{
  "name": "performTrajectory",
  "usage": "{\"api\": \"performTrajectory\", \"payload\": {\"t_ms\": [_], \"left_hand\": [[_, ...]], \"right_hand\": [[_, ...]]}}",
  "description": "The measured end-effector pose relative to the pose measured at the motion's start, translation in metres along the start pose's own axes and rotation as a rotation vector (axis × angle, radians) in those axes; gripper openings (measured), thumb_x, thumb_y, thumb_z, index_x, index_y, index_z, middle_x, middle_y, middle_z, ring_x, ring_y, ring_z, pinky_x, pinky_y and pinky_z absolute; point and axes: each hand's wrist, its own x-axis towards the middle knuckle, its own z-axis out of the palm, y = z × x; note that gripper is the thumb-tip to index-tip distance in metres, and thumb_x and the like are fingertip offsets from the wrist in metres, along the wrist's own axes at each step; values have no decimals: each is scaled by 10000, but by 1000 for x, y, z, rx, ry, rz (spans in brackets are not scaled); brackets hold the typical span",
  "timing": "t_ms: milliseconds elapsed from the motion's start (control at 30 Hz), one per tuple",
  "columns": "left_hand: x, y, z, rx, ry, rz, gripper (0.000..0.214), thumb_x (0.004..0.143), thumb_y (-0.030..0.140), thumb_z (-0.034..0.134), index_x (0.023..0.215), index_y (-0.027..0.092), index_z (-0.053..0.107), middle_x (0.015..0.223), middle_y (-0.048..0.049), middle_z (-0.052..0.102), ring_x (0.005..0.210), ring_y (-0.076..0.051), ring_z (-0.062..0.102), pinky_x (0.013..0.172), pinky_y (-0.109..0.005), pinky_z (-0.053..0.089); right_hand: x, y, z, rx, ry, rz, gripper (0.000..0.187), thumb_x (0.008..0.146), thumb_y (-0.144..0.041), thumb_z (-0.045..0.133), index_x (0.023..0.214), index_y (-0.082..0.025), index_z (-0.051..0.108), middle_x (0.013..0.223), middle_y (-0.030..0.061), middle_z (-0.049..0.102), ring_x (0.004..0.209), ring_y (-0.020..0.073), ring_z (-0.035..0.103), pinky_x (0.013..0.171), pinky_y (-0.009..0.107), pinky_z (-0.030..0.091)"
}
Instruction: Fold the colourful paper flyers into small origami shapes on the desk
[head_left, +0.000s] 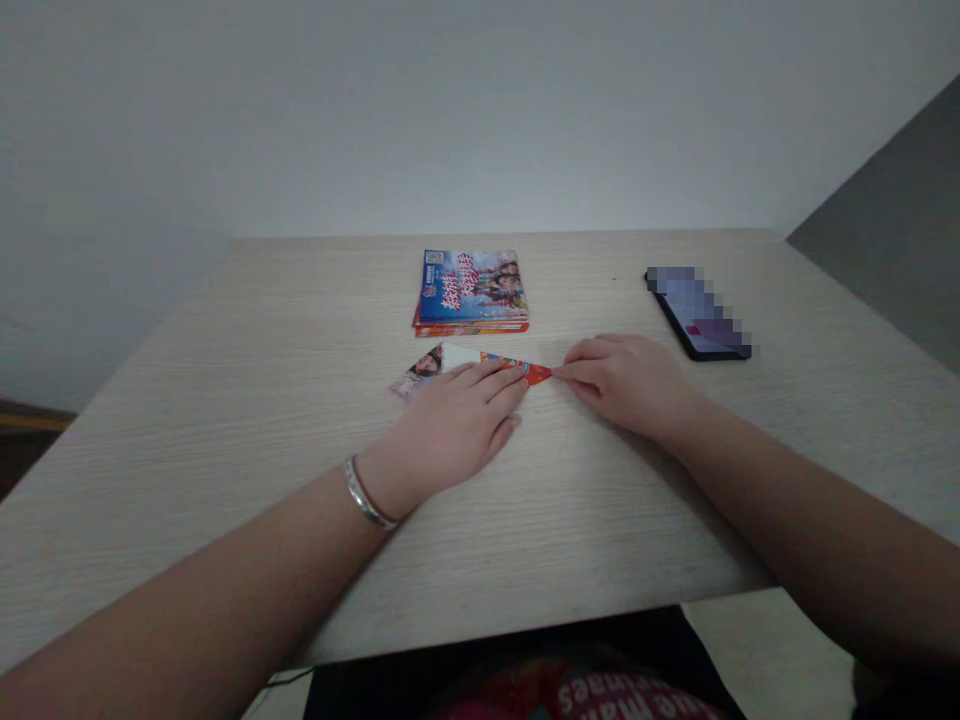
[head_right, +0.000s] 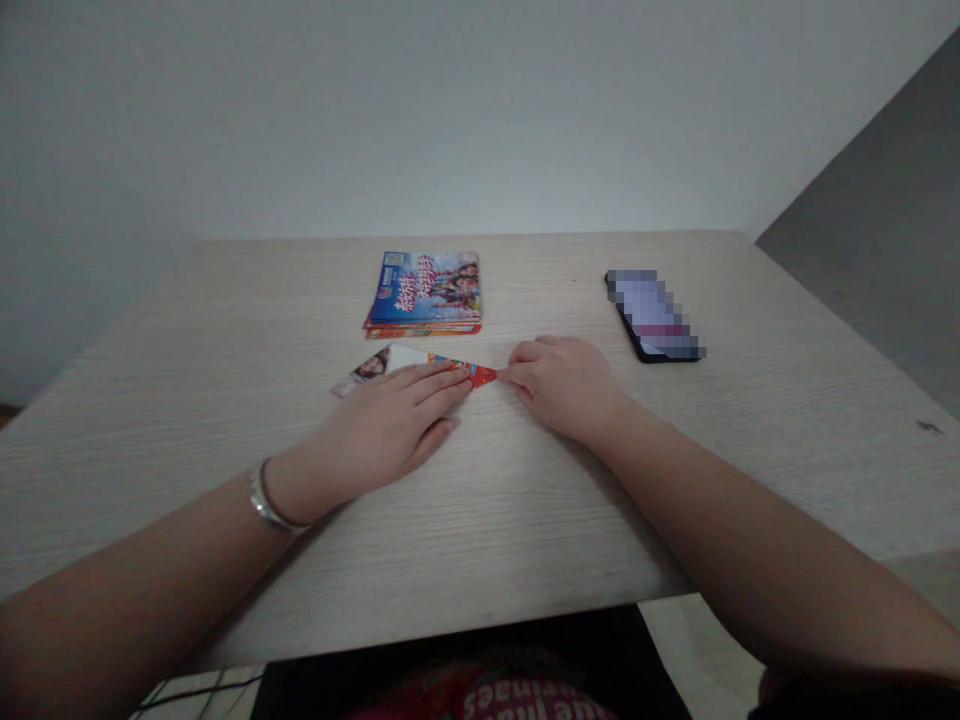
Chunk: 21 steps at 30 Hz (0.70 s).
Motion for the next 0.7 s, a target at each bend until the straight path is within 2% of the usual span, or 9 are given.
{"api": "performTrajectory", "payload": {"t_ms": [300, 433, 600, 700], "left_hand": [[3, 2, -4, 8, -29, -22, 517, 1013, 385, 386, 1474, 150, 411, 1450, -111, 515, 1308, -301, 476, 1097, -462, 406], [4, 4, -6, 2, -46, -38, 502, 1015, 391, 378, 1459, 164, 440, 1439, -109, 522, 1296, -309, 464, 1080, -476, 400], [3, 3, -7, -16, -40, -52, 498, 1014, 381, 371, 1481, 212, 411, 1509, -49, 469, 1246, -316, 476, 1005, -490, 420], [3, 2, -7, -26, -45, -56, 494, 1011, 394, 376, 1471, 220, 429, 1465, -39, 524, 1226, -317, 480, 994, -485, 408]], "right_hand": [[3, -2, 0, -31, 4, -5, 265, 962, -244, 506, 1040, -212, 757, 1037, 50, 733, 895, 206, 658, 748, 321, 447], [4, -1, 1, -36, 17, -5, 262, 959, -246, 512, 1045, -226, 759, 1019, 43, 732, 879, 205, 657, 741, 323, 443], [4, 1, -1, -19, -5, 6, 256, 950, -246, 523, 1042, -237, 762, 1030, 35, 734, 897, 212, 657, 759, 336, 449], [4, 2, -2, -5, -9, 6, 260, 948, -244, 520, 1029, -236, 766, 1039, 32, 737, 908, 216, 659, 763, 340, 457]]}}
